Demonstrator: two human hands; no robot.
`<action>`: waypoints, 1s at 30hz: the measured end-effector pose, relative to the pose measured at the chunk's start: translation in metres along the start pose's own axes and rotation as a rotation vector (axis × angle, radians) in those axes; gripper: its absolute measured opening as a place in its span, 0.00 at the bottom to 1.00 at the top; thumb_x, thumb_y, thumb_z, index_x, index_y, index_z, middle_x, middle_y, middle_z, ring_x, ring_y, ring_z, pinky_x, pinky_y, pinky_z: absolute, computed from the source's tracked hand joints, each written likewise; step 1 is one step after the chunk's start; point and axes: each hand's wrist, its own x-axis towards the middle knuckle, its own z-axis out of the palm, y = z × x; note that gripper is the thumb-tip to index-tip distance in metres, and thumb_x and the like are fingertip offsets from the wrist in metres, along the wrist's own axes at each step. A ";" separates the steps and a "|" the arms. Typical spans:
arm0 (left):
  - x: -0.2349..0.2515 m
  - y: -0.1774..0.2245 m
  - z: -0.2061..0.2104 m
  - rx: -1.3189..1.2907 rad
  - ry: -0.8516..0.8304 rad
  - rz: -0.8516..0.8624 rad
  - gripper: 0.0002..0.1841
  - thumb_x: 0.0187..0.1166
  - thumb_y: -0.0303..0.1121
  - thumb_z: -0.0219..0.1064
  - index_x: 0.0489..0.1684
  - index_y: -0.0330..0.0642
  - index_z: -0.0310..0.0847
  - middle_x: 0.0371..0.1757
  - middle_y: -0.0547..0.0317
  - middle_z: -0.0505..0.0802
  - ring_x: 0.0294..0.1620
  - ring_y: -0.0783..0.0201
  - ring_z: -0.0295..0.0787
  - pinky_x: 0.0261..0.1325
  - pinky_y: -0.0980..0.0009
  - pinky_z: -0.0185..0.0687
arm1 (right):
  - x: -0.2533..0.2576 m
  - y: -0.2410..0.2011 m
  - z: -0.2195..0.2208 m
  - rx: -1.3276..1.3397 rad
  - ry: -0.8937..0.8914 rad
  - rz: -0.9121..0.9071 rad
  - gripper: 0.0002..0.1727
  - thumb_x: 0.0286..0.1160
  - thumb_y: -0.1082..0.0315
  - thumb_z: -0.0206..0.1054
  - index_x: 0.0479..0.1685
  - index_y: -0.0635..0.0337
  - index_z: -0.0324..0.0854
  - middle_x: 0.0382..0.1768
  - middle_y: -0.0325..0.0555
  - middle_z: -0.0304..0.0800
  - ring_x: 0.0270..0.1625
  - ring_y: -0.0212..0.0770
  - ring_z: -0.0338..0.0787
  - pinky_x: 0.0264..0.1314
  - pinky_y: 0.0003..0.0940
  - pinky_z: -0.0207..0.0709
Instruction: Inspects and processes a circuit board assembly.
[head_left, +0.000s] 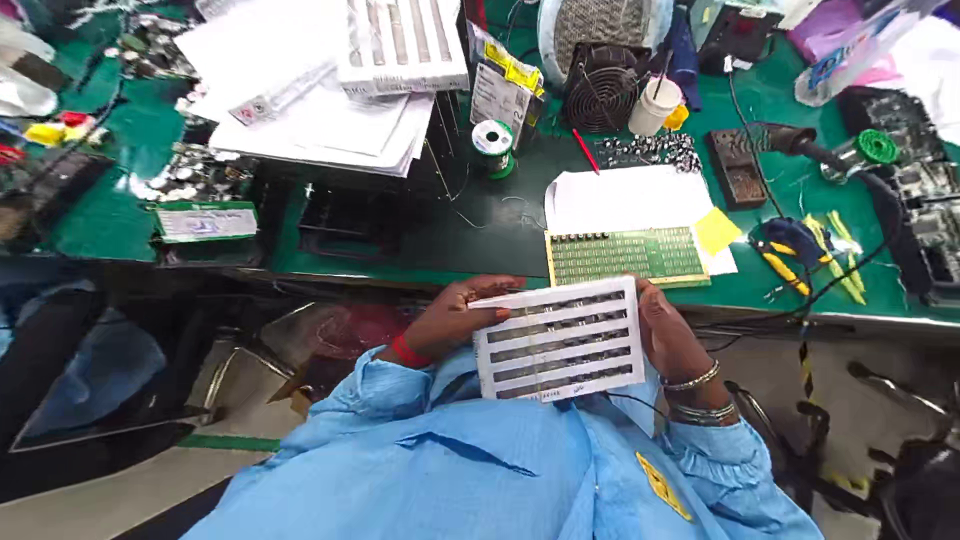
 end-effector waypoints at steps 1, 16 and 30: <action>-0.008 -0.001 -0.006 -0.008 0.055 0.020 0.21 0.75 0.25 0.63 0.68 0.32 0.78 0.56 0.66 0.93 0.52 0.76 0.91 0.59 0.74 0.88 | -0.008 0.004 0.002 0.034 0.010 -0.038 0.45 0.84 0.37 0.53 0.87 0.63 0.50 0.56 0.40 0.92 0.51 0.33 0.94 0.54 0.33 0.90; -0.020 -0.031 0.039 -0.257 0.035 -0.176 0.46 0.64 0.32 0.77 0.81 0.36 0.47 0.56 0.74 0.90 0.54 0.78 0.91 0.59 0.76 0.90 | -0.019 0.033 0.069 0.127 0.070 -0.170 0.41 0.84 0.66 0.58 0.85 0.78 0.37 0.66 0.48 0.79 0.59 0.22 0.89 0.63 0.23 0.86; 0.046 -0.008 0.020 -0.248 0.475 -0.148 0.15 0.73 0.26 0.66 0.56 0.42 0.72 0.36 0.70 0.96 0.36 0.74 0.95 0.43 0.74 0.95 | 0.038 -0.002 0.046 -0.292 -0.175 -0.389 0.52 0.84 0.42 0.60 0.90 0.78 0.43 0.73 0.62 0.79 0.66 0.37 0.89 0.68 0.35 0.86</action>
